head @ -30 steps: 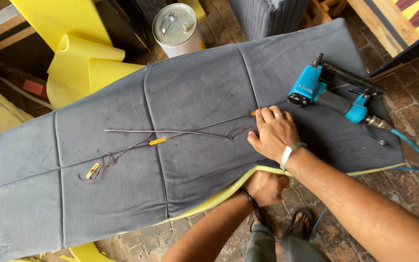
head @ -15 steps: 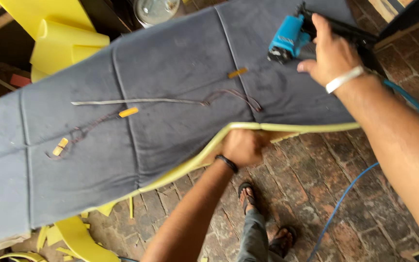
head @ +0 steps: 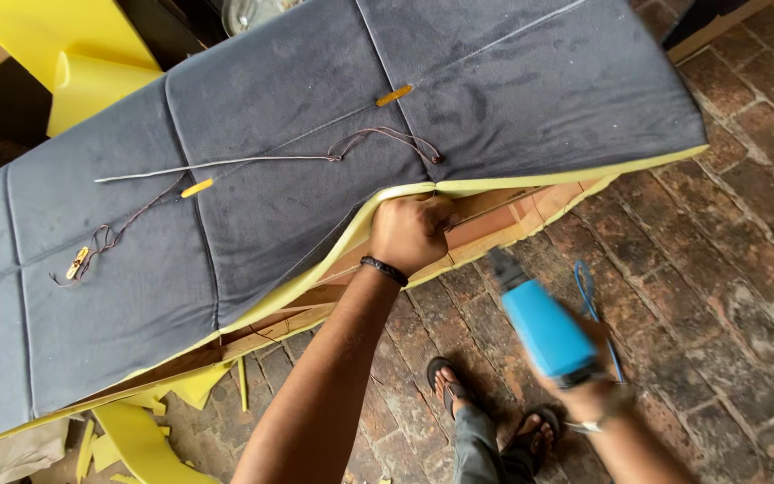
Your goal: The person is reupholstering a chair seat. They smooth the grey fabric over the foam, use a long needle to pull a string through the fabric to create tufted indentations, and secure the fabric edges to the wooden frame using a pneumatic staple gun.
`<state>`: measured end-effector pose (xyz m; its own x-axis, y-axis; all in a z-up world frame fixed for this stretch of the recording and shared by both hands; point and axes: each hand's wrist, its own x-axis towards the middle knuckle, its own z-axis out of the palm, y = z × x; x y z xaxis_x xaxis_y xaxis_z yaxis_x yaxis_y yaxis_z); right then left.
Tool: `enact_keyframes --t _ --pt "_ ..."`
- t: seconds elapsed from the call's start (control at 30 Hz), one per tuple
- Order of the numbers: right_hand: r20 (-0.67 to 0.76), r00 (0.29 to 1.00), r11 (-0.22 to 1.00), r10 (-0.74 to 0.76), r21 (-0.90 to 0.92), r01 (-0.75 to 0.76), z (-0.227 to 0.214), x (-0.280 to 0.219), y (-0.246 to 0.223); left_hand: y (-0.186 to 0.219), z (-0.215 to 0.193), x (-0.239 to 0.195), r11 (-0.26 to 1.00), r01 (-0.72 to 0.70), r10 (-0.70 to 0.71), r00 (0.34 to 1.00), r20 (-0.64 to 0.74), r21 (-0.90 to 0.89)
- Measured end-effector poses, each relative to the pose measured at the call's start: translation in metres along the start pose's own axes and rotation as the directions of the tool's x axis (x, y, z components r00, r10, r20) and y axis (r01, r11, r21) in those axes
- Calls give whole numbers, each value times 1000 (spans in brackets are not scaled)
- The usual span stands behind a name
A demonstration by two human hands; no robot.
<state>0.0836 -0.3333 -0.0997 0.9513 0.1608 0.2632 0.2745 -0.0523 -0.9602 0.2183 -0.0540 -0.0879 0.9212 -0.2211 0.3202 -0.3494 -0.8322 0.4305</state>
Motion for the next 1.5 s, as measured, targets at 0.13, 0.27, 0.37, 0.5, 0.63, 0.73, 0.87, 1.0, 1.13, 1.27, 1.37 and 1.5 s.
enact_keyframes --t 0.13,0.27,0.37,0.5,0.63,0.73,0.87,1.0,1.13,1.27,1.37,1.5 --pt "-18 995 938 94 336 -82 80 -5 79 -3 -9 -1 994 -24 20 999 -30 -108" --pt "-119 991 989 56 146 -38 106 5 114 2 -11 -3 995 -44 41 999 -33 -89" --pt "-141 990 993 -23 111 39 109 12 121 3 -14 -1 995 -29 26 999 -39 -100" --pt "-130 989 977 71 209 -42 106 15 124 7 -15 2 994 -36 31 998 -47 -108" --pt "-96 990 938 103 339 -65 112 11 129 7 -19 1 995 -11 9 1000 -26 -101" --pt "-124 992 928 34 371 15 109 6 132 8 -18 3 995 -33 28 998 -47 -90" --pt "-132 991 991 -36 124 52 108 4 127 7 -16 2 995 -6 4 1000 -19 -99" --pt "-158 981 991 -116 52 125 110 11 124 8 -16 2 997 2 -4 1000 -25 -81" --pt "-93 989 921 116 384 -72 116 16 127 10 -19 1 999 16 -16 1000 -9 -44" --pt "-152 988 988 21 154 2 116 15 138 10 -16 4 997 2 -5 999 -38 -79" --pt "-112 975 892 192 435 -126 119 8 145 6 -16 2 997 -2 -2 999 -47 -81" --pt "-22 871 639 491 688 -343 107 -4 147 7 -13 1 997 30 -30 1000 9 -70"
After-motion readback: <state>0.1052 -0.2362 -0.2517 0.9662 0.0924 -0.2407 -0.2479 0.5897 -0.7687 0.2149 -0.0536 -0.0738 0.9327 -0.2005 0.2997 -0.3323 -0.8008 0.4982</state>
